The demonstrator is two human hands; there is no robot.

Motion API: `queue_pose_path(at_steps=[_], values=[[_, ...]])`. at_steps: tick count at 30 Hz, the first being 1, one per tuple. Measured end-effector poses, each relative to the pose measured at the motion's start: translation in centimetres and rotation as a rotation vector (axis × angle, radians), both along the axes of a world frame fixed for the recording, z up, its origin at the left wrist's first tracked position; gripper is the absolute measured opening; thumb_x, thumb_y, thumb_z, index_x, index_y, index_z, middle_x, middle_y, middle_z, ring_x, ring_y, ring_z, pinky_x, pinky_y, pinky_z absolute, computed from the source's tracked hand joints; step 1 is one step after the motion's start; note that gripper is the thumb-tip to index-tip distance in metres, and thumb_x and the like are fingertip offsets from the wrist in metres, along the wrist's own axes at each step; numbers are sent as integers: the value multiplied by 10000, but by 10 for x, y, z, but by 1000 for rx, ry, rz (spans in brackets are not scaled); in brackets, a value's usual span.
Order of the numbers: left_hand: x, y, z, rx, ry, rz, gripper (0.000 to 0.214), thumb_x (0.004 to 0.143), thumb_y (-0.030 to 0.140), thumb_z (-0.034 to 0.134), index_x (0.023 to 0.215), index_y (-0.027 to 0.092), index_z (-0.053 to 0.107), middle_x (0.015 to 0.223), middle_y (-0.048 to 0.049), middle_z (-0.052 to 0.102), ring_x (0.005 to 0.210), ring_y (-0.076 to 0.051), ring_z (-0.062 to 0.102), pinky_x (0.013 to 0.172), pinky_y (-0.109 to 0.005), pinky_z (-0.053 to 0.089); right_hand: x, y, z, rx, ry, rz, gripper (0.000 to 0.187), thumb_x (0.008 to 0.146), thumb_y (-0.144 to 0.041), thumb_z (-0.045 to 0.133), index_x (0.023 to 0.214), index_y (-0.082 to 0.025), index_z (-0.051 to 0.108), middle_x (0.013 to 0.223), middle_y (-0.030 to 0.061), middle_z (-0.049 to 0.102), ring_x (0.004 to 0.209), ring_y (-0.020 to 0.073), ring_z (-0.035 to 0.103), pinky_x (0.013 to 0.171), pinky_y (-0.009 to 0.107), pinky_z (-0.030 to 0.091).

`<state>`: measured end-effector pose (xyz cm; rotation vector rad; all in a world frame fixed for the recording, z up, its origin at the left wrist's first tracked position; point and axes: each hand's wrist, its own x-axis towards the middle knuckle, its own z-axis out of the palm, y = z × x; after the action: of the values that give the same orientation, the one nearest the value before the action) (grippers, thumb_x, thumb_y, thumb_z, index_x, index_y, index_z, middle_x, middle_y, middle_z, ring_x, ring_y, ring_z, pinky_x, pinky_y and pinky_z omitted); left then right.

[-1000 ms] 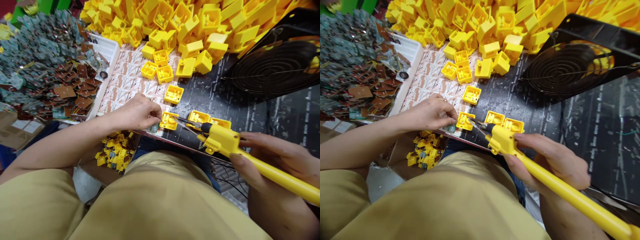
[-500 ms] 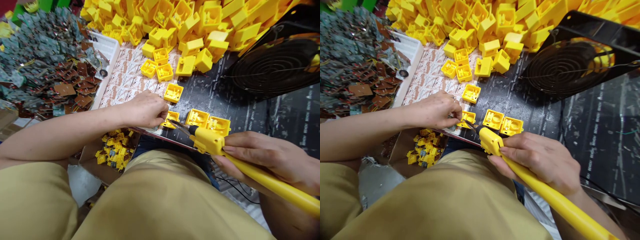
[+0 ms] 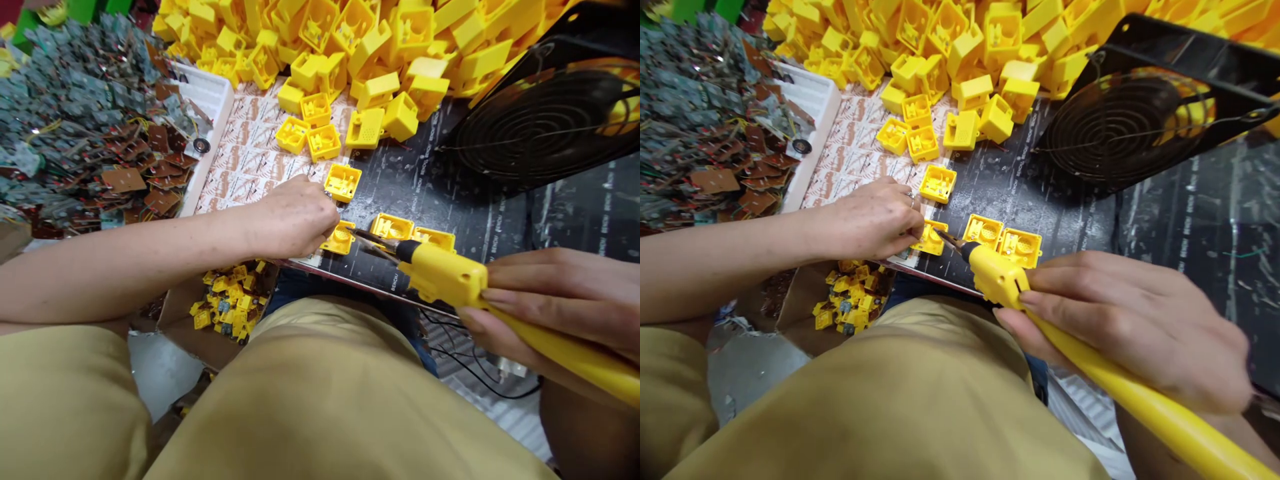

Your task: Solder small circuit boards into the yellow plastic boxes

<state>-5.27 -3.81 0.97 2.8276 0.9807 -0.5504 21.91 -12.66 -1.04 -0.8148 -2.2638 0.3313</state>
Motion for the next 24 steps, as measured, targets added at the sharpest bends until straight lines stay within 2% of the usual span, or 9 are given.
queue_pose_path(at_steps=[3,7,9,12,15,19,21,24], values=[[1,0,2,-5,16,6,220,855,161,544,755,190,737,821,-47,761,791,-198,635,712,-317,390,7,0,-4,-6,18,-47,57,949,-265,682,931,-237,636,754,14,685,687,105,684,638,236,594],[2,-2,5,-18,42,43,233,870,164,543,793,200,760,846,-42,765,785,-189,623,732,-317,389,13,4,-13,44,30,28,172,871,-224,764,997,-249,651,846,30,730,666,131,705,514,229,596],[2,-3,5,-26,38,63,230,867,163,554,794,206,768,828,-38,760,773,-187,612,740,-317,390,12,4,-19,24,111,13,186,873,-204,755,1020,-242,647,846,34,726,667,129,706,519,223,601],[-1,-3,4,-18,9,57,214,859,162,576,787,209,771,802,-33,752,764,-180,600,725,-307,382,1,0,-24,8,152,-5,48,967,-260,652,980,-219,631,790,29,697,682,93,688,597,191,594],[-4,-3,2,7,-26,31,209,860,159,582,800,209,776,744,-28,728,757,-181,596,699,-299,369,-16,0,-21,28,139,7,116,991,-273,625,897,-213,593,718,3,668,674,77,673,648,192,585],[-6,-4,-1,17,-34,31,223,870,162,570,821,213,781,758,-32,735,791,-200,608,714,-310,383,-30,8,-11,142,119,63,156,894,-190,744,859,-198,592,698,-5,679,635,81,668,626,192,581],[-7,-5,-1,17,-26,27,222,879,177,565,828,213,779,795,-39,749,820,-210,614,730,-317,394,-27,9,-7,164,85,80,165,867,-169,762,877,-200,601,707,-7,686,633,93,672,614,209,585],[-8,-5,-3,25,-35,-3,217,871,169,563,821,212,769,817,-40,758,830,-206,611,743,-315,398,-10,8,-3,68,44,52,100,910,-222,713,912,-233,614,749,-7,693,670,119,686,612,242,595]])
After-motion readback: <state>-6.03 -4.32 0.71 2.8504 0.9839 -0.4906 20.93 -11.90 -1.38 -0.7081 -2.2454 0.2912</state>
